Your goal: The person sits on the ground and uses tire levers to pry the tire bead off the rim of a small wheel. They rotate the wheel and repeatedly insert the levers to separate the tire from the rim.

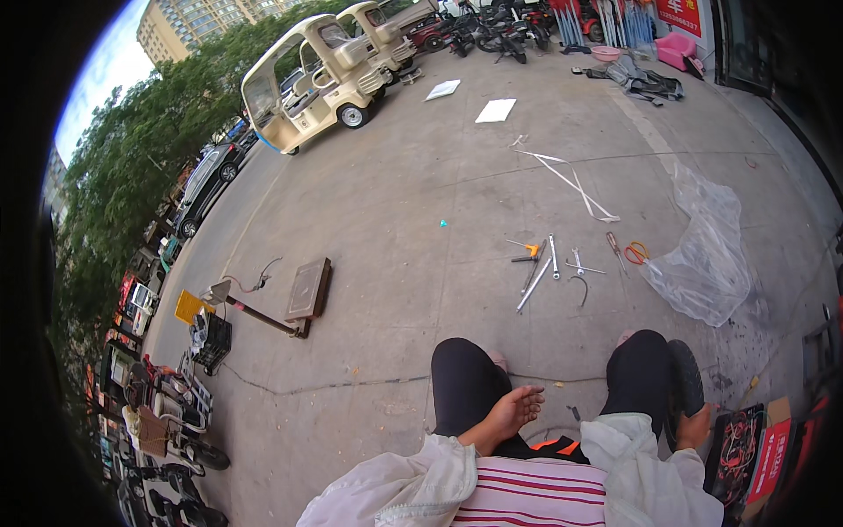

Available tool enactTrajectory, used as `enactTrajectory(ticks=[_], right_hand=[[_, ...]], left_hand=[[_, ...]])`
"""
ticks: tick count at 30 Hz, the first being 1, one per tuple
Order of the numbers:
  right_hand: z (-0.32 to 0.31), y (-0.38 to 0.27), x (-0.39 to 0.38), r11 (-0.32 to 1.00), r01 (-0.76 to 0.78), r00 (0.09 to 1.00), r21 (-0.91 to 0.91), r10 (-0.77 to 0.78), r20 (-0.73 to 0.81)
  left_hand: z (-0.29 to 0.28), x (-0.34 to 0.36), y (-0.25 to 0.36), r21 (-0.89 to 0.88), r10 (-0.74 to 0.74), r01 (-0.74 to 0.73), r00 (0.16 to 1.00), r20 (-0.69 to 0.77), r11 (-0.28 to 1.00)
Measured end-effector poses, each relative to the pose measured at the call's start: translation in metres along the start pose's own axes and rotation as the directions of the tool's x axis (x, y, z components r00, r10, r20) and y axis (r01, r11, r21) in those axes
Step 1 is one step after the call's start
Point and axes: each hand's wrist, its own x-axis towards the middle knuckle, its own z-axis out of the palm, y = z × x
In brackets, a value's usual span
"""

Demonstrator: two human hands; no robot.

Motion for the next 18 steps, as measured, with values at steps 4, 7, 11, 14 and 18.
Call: enactTrajectory(ticks=[4,7,11,14,18], right_hand=[[0.001,0.003,-0.002,1.0,0.008,1.0,0.009,-0.008,-0.026],[0.0,0.004,-0.002,1.0,0.002,1.0,0.024,-0.001,-0.021],[-0.008,0.002,-0.003,0.999,0.008,1.0,0.049,-0.007,-0.009],[-0.013,-0.001,-0.005,0.998,0.027,1.0,0.051,-0.027,-0.003],[-0.017,-0.003,-0.005,0.993,0.003,1.0,0.119,-0.006,0.025]], left_hand=[[0.001,-0.001,0.001,0.002,-0.001,0.001,1.0,0.01,1.0],[0.002,-0.001,0.001,-0.002,-0.001,0.001,1.0,0.016,1.0],[0.003,-0.002,0.002,0.011,0.007,-0.007,1.0,0.014,1.0],[0.003,-0.002,0.001,0.01,0.0,0.0,1.0,0.011,1.0],[0.004,-0.001,0.001,0.005,-0.004,0.004,1.0,0.006,1.0]])
